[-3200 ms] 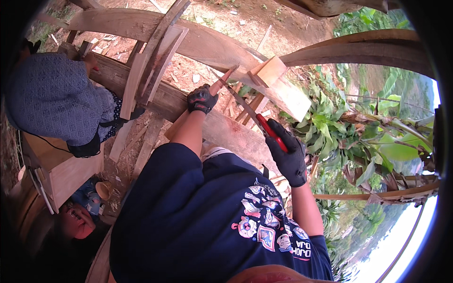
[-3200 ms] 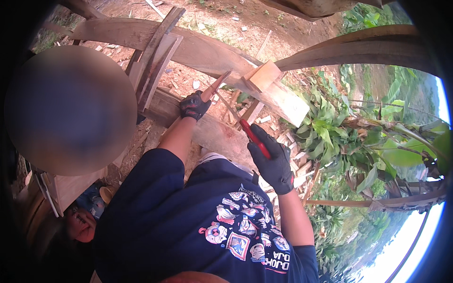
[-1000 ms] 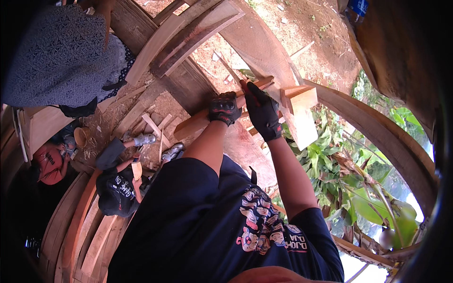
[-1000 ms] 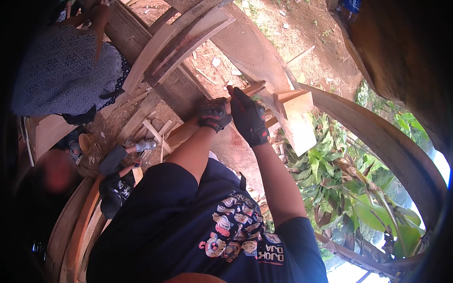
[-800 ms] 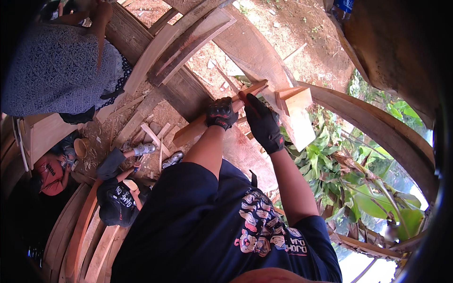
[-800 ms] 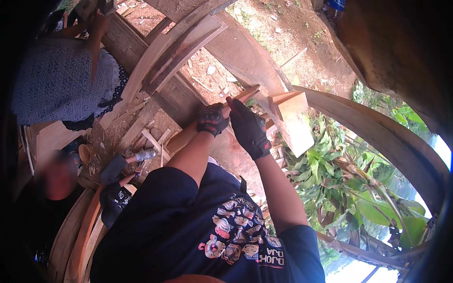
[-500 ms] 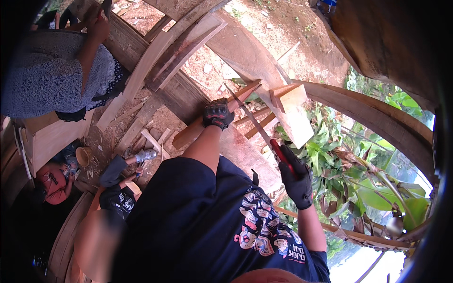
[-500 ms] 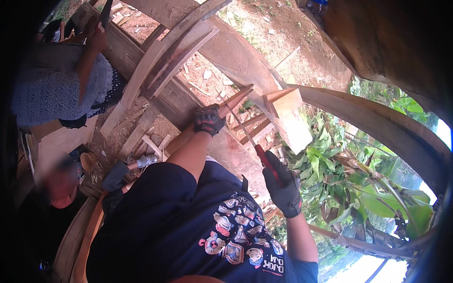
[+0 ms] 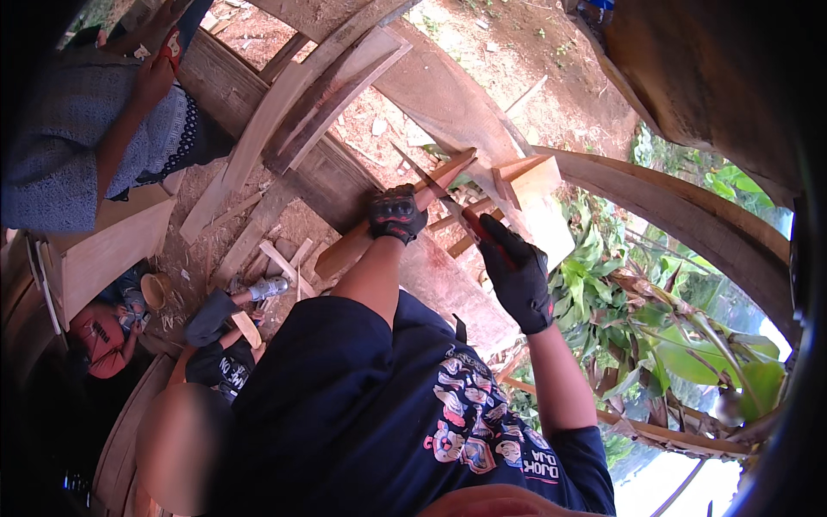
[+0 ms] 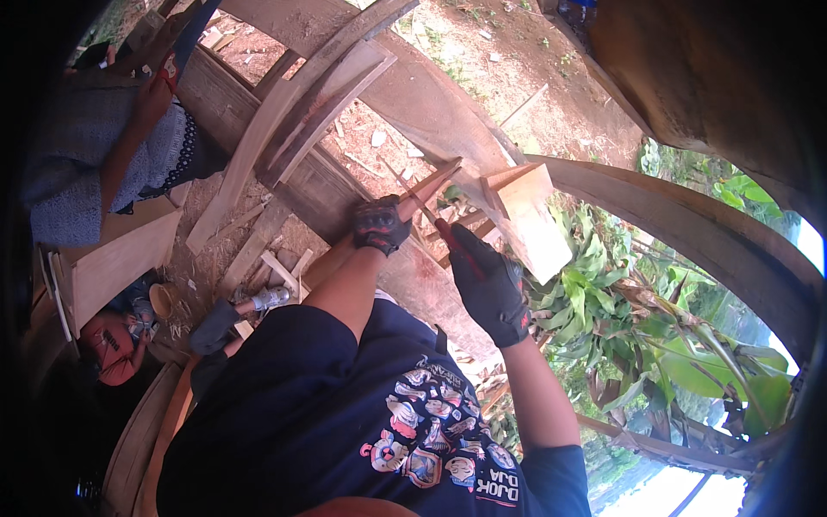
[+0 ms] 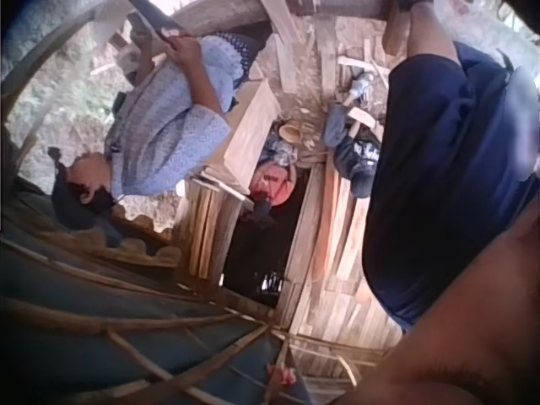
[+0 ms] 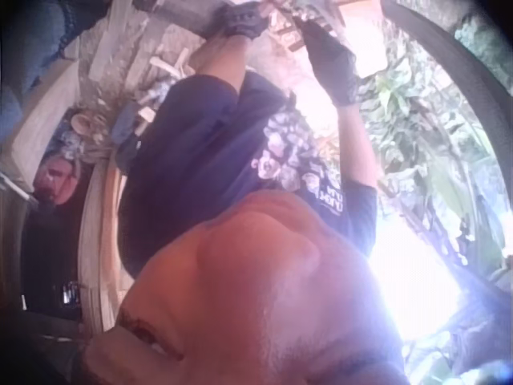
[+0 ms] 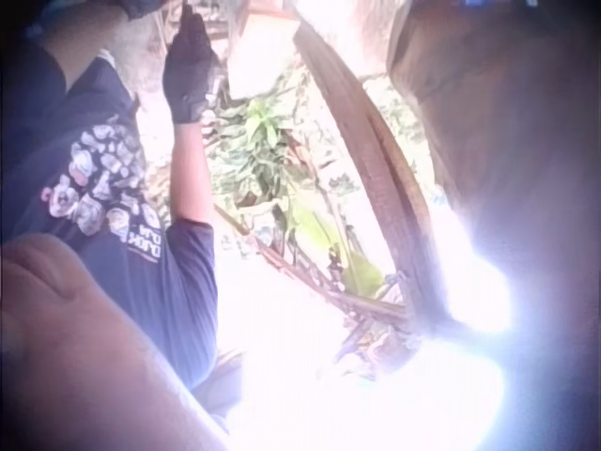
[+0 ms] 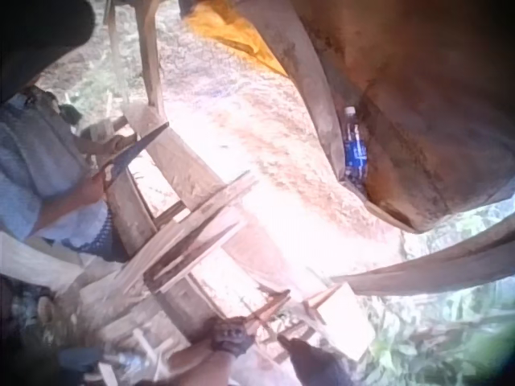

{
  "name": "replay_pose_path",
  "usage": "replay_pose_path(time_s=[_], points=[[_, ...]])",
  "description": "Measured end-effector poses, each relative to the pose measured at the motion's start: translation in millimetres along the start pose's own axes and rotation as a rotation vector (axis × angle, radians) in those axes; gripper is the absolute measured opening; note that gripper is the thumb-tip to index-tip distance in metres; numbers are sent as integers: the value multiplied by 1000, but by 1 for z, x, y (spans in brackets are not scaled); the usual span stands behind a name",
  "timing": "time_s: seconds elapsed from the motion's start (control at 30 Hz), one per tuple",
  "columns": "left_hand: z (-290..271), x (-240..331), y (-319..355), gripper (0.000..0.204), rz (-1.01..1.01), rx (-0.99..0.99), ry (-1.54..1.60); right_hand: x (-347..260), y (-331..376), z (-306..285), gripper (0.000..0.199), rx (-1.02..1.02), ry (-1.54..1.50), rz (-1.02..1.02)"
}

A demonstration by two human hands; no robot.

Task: The person uses a hand saw to cut a wooden plank resting on a wooden frame. They hold the plank with one hand and saw with the other, completing a cut and separating a piece of wood.

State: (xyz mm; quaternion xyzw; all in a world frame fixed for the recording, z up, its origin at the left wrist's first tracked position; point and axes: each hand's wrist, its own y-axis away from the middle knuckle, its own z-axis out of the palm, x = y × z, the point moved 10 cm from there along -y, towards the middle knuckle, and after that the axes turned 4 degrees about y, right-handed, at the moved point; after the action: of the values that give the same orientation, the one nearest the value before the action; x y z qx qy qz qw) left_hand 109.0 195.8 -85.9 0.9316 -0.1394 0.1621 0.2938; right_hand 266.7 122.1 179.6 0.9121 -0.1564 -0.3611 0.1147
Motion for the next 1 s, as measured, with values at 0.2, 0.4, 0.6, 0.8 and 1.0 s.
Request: replay_pose_path(time_s=[0.2, 0.4, 0.6, 0.8, 1.0], points=[[7, 10, 0, 50, 5, -73, 59, 14, -66, 92, 43, 63, -122, -70], [2, 15, -6, 53, 11, -50, -30, 36, 5, 42, 48, 112, -60, 30], [3, 16, -2, 58, -45, -36, -75, 21, 121, -54, 48, -20, -104, 141], [24, 4, -8, 60, -10, -51, -122, 37, 21, 39, 59, 37, -32, -88], [38, -8, -11, 65, -25, -85, -104, 54, -29, 86, 50, 102, -164, -72]])
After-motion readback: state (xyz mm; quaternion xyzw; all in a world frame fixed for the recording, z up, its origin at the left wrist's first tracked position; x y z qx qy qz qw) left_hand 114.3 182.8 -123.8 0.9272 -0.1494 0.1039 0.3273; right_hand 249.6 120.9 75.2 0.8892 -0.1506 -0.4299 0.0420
